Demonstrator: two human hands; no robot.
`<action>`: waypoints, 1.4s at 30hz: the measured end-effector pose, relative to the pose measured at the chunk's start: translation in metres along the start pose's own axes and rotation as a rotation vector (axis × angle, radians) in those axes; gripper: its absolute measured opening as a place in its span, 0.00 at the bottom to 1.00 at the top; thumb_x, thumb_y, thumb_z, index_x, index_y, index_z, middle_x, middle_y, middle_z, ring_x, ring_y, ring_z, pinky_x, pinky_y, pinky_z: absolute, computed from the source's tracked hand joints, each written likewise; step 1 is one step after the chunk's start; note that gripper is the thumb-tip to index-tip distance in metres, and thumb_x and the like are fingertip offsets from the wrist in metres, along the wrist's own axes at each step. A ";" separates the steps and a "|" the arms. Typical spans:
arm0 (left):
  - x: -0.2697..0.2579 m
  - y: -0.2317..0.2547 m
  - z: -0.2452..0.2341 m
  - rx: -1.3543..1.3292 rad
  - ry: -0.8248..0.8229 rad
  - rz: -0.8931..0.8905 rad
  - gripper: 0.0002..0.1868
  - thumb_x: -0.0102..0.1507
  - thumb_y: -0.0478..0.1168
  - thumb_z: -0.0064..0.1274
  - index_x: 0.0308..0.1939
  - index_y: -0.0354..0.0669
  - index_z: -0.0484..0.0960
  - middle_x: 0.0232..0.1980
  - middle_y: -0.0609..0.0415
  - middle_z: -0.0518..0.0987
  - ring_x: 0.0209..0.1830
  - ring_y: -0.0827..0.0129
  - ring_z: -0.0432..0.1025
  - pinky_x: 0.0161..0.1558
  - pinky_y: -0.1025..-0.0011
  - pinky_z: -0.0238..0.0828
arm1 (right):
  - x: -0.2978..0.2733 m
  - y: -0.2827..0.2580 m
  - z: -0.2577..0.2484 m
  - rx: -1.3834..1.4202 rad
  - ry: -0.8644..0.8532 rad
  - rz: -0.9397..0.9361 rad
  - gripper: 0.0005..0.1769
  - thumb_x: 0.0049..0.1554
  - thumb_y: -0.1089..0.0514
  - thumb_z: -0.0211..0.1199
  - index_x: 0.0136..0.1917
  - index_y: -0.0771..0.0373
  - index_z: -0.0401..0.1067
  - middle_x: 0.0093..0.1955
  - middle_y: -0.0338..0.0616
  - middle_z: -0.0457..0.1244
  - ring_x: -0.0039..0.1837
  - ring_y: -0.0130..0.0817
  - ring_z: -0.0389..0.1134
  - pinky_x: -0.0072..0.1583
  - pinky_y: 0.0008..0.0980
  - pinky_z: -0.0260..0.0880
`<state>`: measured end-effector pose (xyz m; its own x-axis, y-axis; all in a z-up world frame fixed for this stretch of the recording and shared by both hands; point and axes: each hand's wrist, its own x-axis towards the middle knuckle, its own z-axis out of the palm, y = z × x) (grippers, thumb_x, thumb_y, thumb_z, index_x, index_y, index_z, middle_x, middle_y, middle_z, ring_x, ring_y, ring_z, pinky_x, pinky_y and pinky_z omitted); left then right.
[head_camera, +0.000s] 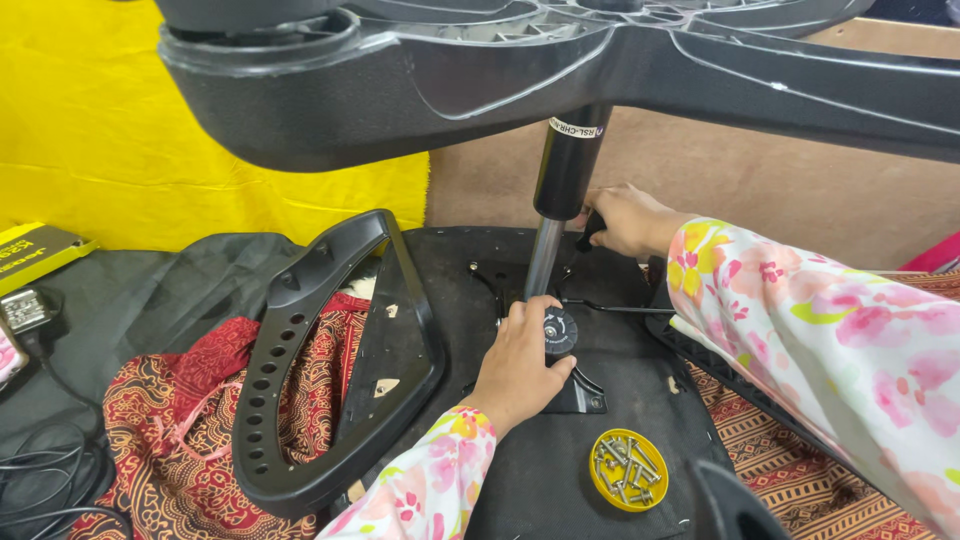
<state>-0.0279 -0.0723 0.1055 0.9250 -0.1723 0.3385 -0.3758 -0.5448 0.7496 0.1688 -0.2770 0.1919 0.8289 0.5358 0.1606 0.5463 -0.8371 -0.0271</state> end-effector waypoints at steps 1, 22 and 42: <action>0.000 0.001 0.000 -0.004 0.002 -0.010 0.36 0.55 0.41 0.66 0.63 0.51 0.65 0.60 0.48 0.70 0.64 0.49 0.67 0.61 0.55 0.67 | -0.001 0.003 0.002 -0.027 -0.044 0.004 0.23 0.45 0.60 0.74 0.55 0.61 0.74 0.57 0.50 0.70 0.64 0.51 0.68 0.64 0.45 0.67; 0.000 -0.005 0.002 -0.021 0.027 0.056 0.34 0.55 0.39 0.66 0.61 0.49 0.66 0.60 0.49 0.69 0.63 0.49 0.67 0.58 0.55 0.68 | -0.112 0.052 0.077 1.215 0.114 0.977 0.17 0.67 0.47 0.53 0.58 0.57 0.77 0.46 0.41 0.72 0.37 0.28 0.61 0.40 0.28 0.65; 0.001 0.000 0.000 -0.005 0.033 0.045 0.34 0.54 0.39 0.66 0.62 0.49 0.67 0.59 0.48 0.70 0.62 0.48 0.68 0.59 0.55 0.68 | -0.048 0.062 0.107 1.259 0.075 0.936 0.14 0.61 0.50 0.64 0.45 0.64 0.70 0.35 0.39 0.62 0.32 0.28 0.63 0.35 0.30 0.68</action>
<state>-0.0273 -0.0722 0.1056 0.9051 -0.1695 0.3899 -0.4169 -0.5333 0.7360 0.1755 -0.3430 0.0773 0.9308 -0.1389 -0.3381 -0.3613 -0.2096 -0.9086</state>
